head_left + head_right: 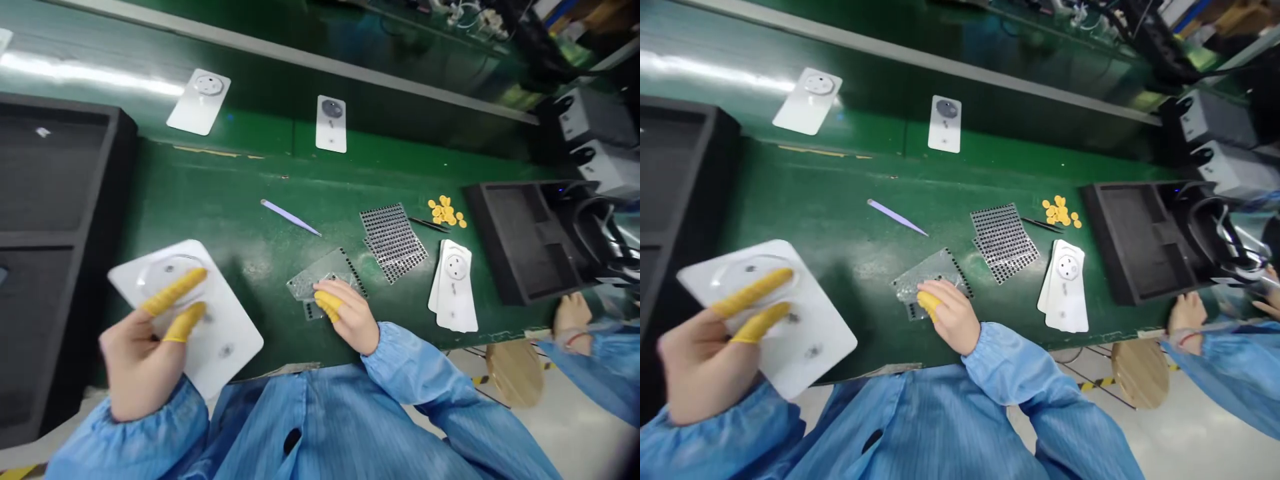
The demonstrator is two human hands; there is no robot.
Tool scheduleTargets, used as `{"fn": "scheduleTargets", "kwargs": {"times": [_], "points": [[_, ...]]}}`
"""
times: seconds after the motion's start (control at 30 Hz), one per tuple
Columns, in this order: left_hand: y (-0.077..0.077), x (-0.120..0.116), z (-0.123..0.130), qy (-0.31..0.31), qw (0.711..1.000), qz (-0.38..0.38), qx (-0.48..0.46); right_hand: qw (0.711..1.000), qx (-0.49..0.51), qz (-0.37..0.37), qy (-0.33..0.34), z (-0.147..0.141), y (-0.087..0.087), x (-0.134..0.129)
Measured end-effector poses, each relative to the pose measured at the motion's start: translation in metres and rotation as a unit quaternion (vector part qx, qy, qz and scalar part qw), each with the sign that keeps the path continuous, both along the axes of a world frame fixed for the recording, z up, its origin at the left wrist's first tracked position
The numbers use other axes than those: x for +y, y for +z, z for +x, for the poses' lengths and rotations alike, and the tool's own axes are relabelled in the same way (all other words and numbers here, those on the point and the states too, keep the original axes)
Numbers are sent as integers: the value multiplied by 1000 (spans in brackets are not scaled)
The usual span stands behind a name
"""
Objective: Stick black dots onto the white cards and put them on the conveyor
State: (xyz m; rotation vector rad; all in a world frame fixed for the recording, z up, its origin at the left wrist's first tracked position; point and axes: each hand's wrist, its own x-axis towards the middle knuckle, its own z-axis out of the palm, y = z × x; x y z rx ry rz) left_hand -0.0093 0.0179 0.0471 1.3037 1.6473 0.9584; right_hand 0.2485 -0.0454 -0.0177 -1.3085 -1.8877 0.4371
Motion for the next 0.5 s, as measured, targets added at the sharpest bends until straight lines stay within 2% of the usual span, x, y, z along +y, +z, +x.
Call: {"fn": "scheduleTargets", "kwargs": {"times": [0.07, 0.13, 0.2, 0.23, 0.3, 0.4, 0.5], "points": [[-6, -6, 5, -47, 997, -54, -3, 998, 53, 12, -43, -2, 4, 2], [-7, -9, 26, -119, 988, -88, -41, 993, 90, 25, -71, -6, 14, 2], [-8, -10, 49, -184, 972, -103, -106, 993, 96, 38, -52, -9, 24, 1], [-9, -9, 58, -197, 965, -111, -134, 994, 91, 41, -32, -10, 27, 1], [-12, -7, 69, -184, 961, -126, -162, 997, 76, 29, 10, -10, 31, -1], [-18, -7, 70, -153, 970, -122, -144, 997, 67, -11, 41, -8, 34, -1], [-20, -9, 68, -198, 972, -75, -104, 996, 83, -4, 25, -10, 39, 7]]}}
